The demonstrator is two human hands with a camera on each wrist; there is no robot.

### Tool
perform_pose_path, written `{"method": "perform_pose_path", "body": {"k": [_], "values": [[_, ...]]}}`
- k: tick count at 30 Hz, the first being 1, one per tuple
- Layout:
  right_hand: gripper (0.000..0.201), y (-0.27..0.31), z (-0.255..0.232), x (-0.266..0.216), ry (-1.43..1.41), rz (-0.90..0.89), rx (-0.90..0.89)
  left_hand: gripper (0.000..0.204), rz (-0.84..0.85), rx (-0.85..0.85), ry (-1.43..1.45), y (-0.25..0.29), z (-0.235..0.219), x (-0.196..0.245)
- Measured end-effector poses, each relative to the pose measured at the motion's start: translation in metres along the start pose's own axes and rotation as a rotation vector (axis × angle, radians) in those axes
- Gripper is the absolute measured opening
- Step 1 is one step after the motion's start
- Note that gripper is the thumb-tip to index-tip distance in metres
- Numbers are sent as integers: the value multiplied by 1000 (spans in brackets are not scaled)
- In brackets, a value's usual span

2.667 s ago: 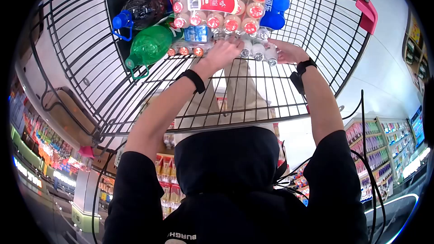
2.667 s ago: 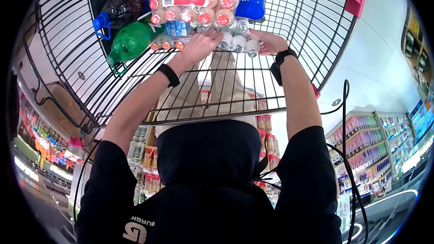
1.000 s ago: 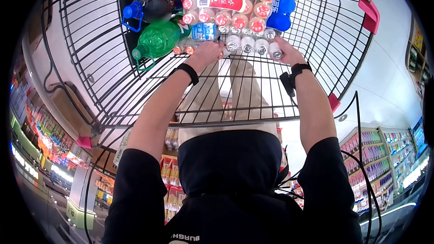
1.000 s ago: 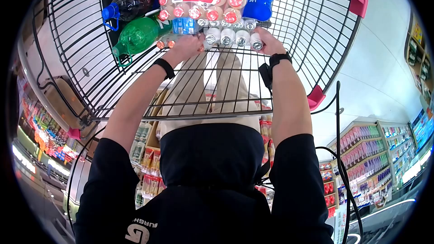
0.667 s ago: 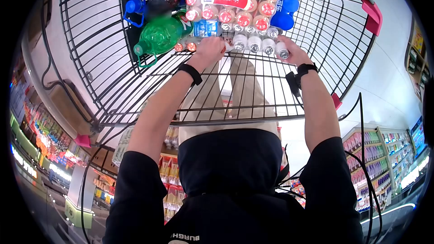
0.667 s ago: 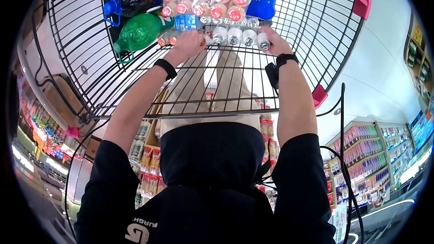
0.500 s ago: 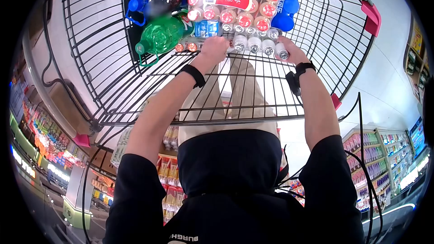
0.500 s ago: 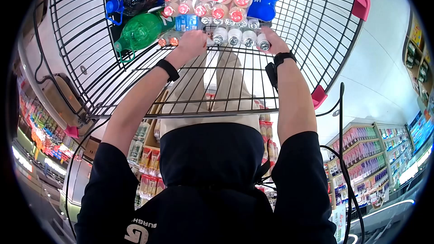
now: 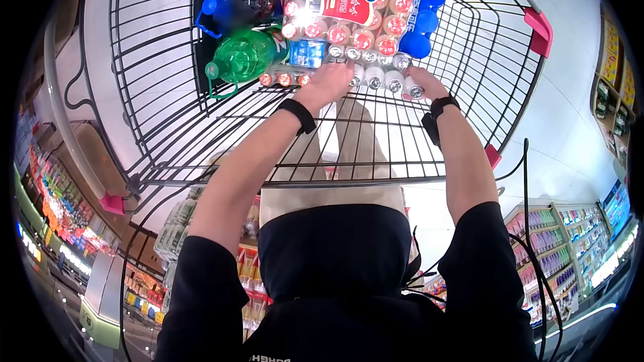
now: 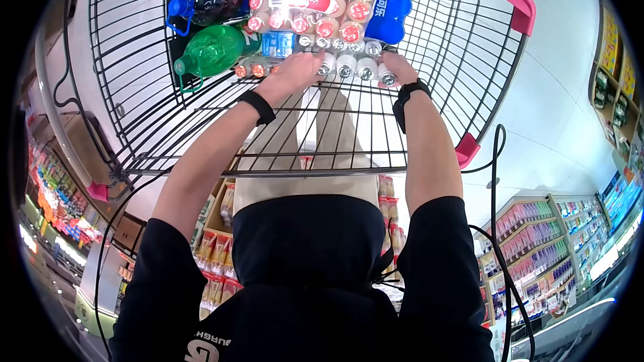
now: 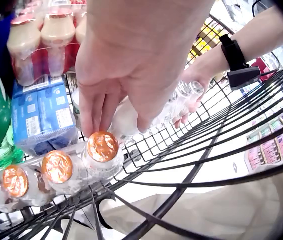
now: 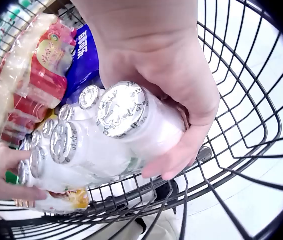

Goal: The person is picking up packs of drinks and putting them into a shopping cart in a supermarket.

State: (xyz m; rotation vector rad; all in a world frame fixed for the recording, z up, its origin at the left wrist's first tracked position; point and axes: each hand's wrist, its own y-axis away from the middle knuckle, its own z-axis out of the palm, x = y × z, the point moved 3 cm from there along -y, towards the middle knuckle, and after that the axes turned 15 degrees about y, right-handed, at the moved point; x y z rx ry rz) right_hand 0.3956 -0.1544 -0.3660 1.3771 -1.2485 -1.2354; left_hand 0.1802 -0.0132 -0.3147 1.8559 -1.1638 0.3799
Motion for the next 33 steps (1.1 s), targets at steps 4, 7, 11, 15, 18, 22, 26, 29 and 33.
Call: {"method": "perform_pose_path", "body": {"k": [4,7,11,15,18,22,26,29,33], "values": [[42,13,-16,-14,434,70,102,56,-45,-184,41,8,-19,3],[52,45,-25,-34,638,2,152,31,-47,-202,15,28,-48,16],[51,101,-34,-60,664,19,126,41,-37,-96,31,60,-84,41],[58,133,-42,-72,645,-121,130,41,-4,79,136,106,-116,72],[60,181,-35,-81,723,-286,140,45,6,274,178,153,-137,94],[57,233,-2,-71,848,-435,206,40,5,582,254,225,-152,103],[48,270,57,-62,1108,-781,406,27,-67,922,129,301,-156,91],[40,311,120,-68,884,-1023,272,25,-130,1153,-3,356,-168,75],[32,337,201,-71,1070,-1403,509,29,-267,1411,-149,418,-190,57]]}}
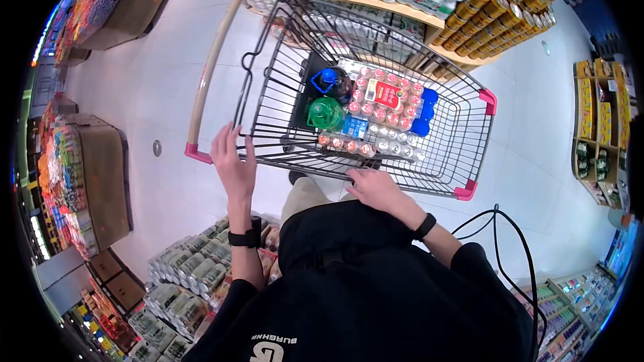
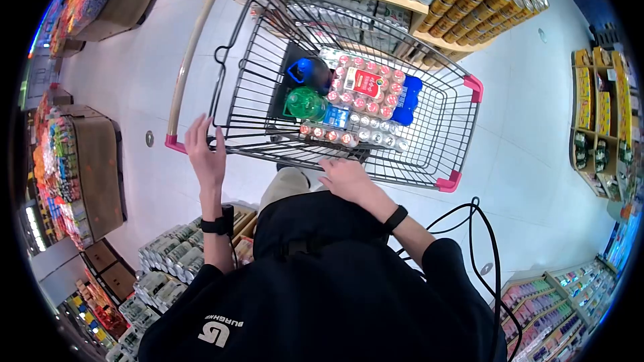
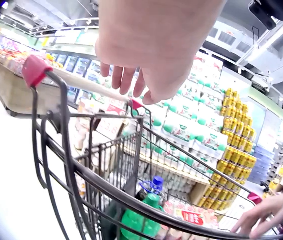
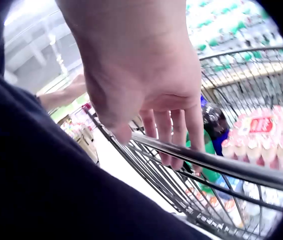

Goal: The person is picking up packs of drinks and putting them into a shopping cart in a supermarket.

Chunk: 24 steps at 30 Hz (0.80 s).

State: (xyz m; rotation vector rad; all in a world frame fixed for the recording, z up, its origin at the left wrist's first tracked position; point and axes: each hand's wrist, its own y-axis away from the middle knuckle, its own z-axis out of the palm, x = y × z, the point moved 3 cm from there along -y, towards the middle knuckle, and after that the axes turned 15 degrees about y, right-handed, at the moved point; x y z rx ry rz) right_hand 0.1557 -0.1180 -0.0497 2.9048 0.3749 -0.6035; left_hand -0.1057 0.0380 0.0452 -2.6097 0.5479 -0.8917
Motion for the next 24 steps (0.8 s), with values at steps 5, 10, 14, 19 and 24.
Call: {"method": "perform_pose_path", "body": {"k": [5,10,14,19,24], "values": [[30,-33,-9,-32,349,115,-238,43,-90,122,-24,-4,-48,-66],[31,-83,-5,-76,453,115,-318,50,-133,-51,330,9,-58,-146],[27,-118,20,-102,607,93,-212,51,95,-142,342,1,-68,-163],[17,-122,23,-104,582,217,-269,51,172,-306,426,-17,-78,-177],[22,-145,15,-99,605,367,-517,53,230,-424,320,-31,-71,-187]]}}
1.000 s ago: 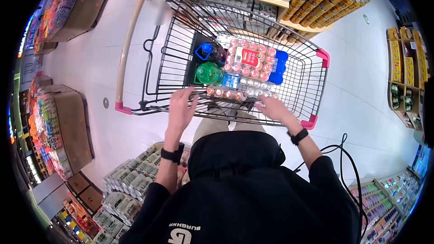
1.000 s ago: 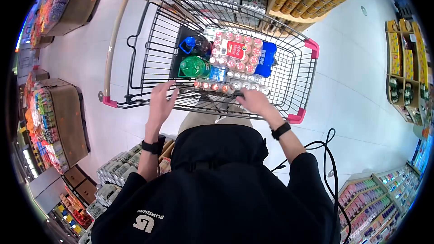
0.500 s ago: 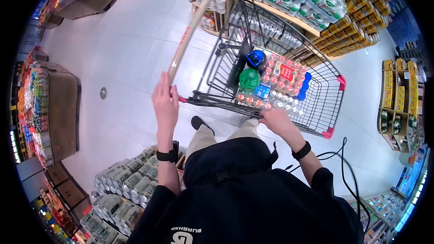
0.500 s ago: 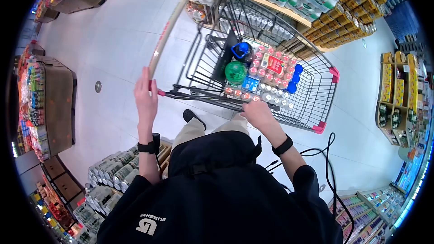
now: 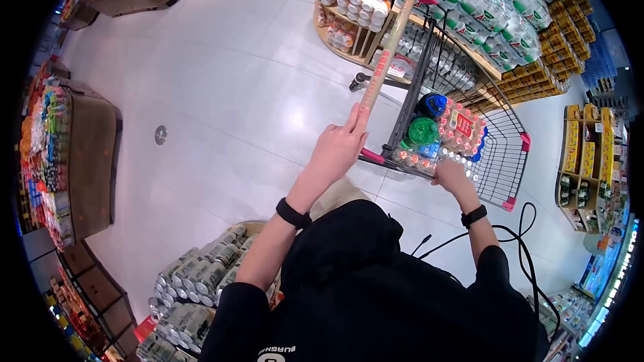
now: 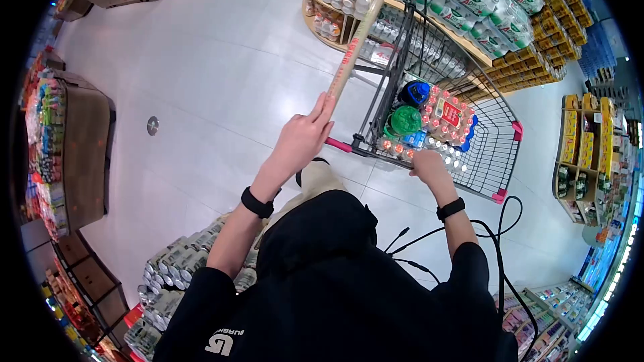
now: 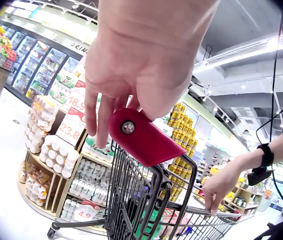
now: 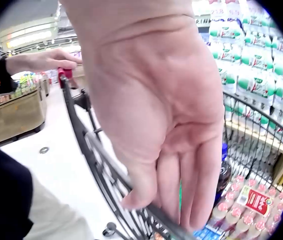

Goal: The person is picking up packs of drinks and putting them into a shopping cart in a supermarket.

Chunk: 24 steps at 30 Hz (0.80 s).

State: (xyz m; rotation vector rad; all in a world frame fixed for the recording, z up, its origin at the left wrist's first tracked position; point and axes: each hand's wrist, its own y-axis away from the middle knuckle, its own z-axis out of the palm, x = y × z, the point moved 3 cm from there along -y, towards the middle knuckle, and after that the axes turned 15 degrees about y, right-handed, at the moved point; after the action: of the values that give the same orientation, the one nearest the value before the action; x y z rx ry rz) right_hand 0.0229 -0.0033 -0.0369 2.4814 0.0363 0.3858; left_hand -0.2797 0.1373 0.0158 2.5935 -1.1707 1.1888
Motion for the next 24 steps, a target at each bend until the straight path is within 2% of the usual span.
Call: {"method": "perform_pose_path", "body": {"k": [1,4,5,8,10,12,13,14,17,20,21,22,24], "values": [[30,-8,0,1,-20,32,-152,54,44,14,-24,0,0,-2],[35,-12,-22,-5,-157,144,-52,54,65,-43,-45,-3,-3,-5],[36,-19,-30,0,-327,204,-112,54,98,-54,-54,-5,-6,-5],[33,-36,-78,12,-500,367,133,54,224,-105,-99,-12,-10,-13],[30,-47,-108,29,-701,505,395,52,267,-203,-100,-20,-17,-16],[30,-53,-146,47,-621,654,465,51,307,-323,-87,-29,-28,-18],[31,-63,-156,58,-684,635,562,48,361,-330,-62,-36,-37,-18],[32,-70,-164,70,-740,617,653,46,380,-409,-30,-40,-43,-20],[33,-86,-209,99,-748,597,688,35,419,-619,20,-58,-67,-16],[37,-100,-254,130,-689,492,757,29,527,-620,267,-80,-97,3],[38,-103,-271,139,-774,459,703,28,501,-702,374,-87,-101,11],[39,-105,-289,147,-862,427,650,30,492,-769,450,-91,-99,17],[39,-108,-319,163,-815,389,686,35,476,-908,603,-93,-87,34]]}}
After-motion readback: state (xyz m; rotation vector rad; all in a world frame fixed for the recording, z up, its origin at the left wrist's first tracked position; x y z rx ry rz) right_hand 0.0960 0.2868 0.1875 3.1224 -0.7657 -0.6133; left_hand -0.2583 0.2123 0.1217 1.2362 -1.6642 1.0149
